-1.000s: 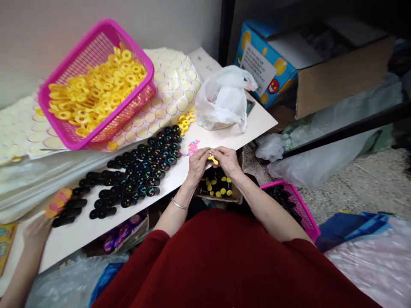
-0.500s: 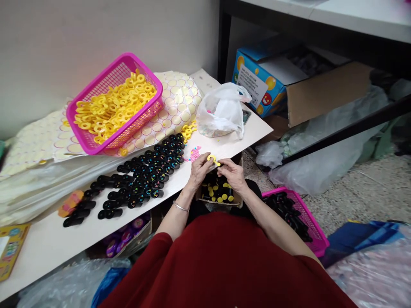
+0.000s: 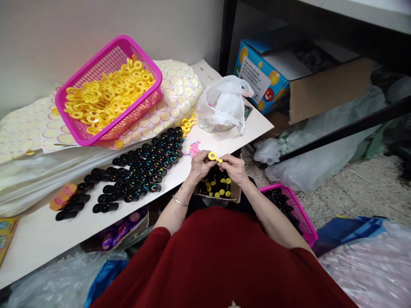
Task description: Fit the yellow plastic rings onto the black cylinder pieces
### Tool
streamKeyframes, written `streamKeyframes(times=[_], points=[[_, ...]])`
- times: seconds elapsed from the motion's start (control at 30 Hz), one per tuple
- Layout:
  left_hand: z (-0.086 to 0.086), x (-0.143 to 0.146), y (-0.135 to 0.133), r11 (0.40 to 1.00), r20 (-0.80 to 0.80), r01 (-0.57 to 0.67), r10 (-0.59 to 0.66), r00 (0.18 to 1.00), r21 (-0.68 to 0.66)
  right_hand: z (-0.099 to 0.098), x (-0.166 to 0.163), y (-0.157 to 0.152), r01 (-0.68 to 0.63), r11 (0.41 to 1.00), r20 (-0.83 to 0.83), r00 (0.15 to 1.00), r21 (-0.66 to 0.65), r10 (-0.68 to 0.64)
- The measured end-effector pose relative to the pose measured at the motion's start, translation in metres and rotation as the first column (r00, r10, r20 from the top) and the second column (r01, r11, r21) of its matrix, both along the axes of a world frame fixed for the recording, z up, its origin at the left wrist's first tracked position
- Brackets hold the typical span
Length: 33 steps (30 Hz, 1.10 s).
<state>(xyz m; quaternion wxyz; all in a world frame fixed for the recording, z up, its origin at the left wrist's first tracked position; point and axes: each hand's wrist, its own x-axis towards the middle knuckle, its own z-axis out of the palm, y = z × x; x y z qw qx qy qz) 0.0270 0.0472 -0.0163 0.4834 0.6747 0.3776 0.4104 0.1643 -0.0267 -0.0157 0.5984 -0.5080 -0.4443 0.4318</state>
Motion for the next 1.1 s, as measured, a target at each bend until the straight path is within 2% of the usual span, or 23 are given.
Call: streamKeyframes(times=[0.1, 0.2, 0.3, 0.37, 0.5, 0.63, 0.77, 0.9, 1.03, 1.1], points=[[0.001, -0.002, -0.001, 0.996, -0.024, 0.024, -0.022, 0.999, 0.088, 0.007, 0.003, 0.001, -0.007, 1.000, 0.103, 0.995, 0.013, 0.005], [0.002, -0.004, -0.004, 0.976, -0.052, 0.087, -0.079, 0.996, 0.200, 0.017, 0.010, 0.008, -0.042, 0.994, 0.142, 0.988, -0.097, 0.056], [0.001, -0.004, -0.008, 0.938, -0.081, 0.197, -0.181, 0.980, 0.285, 0.029, 0.018, 0.018, -0.164, 0.955, 0.148, 0.968, -0.246, 0.204], [-0.001, -0.004, -0.008, 0.917, -0.136, 0.228, -0.193, 0.972, 0.327, 0.036, 0.022, 0.025, -0.255, 0.916, 0.163, 0.935, -0.309, 0.315], [-0.002, -0.004, -0.007, 0.901, -0.250, 0.265, -0.184, 0.950, 0.343, 0.050, 0.023, 0.034, -0.359, 0.842, 0.244, 0.845, -0.402, 0.476], [-0.001, -0.004, -0.004, 0.905, -0.243, 0.281, -0.208, 0.947, 0.320, 0.056, 0.021, 0.036, -0.327, 0.825, 0.348, 0.789, -0.461, 0.507], [0.003, -0.006, -0.005, 0.894, -0.209, 0.290, -0.229, 0.951, 0.342, 0.055, 0.019, 0.033, -0.293, 0.815, 0.366, 0.782, -0.499, 0.505], [0.009, -0.007, -0.006, 0.867, -0.238, 0.381, -0.315, 0.919, 0.321, 0.047, 0.015, 0.022, -0.260, 0.854, 0.323, 0.844, -0.450, 0.428], [0.007, -0.008, -0.005, 0.835, -0.222, 0.442, -0.387, 0.895, 0.328, 0.027, 0.014, 0.000, -0.269, 0.868, 0.205, 0.903, -0.418, 0.378], [0.003, -0.010, -0.007, 0.836, -0.201, 0.385, -0.331, 0.922, 0.391, 0.009, 0.016, -0.011, -0.255, 0.837, 0.253, 0.875, -0.484, 0.412]])
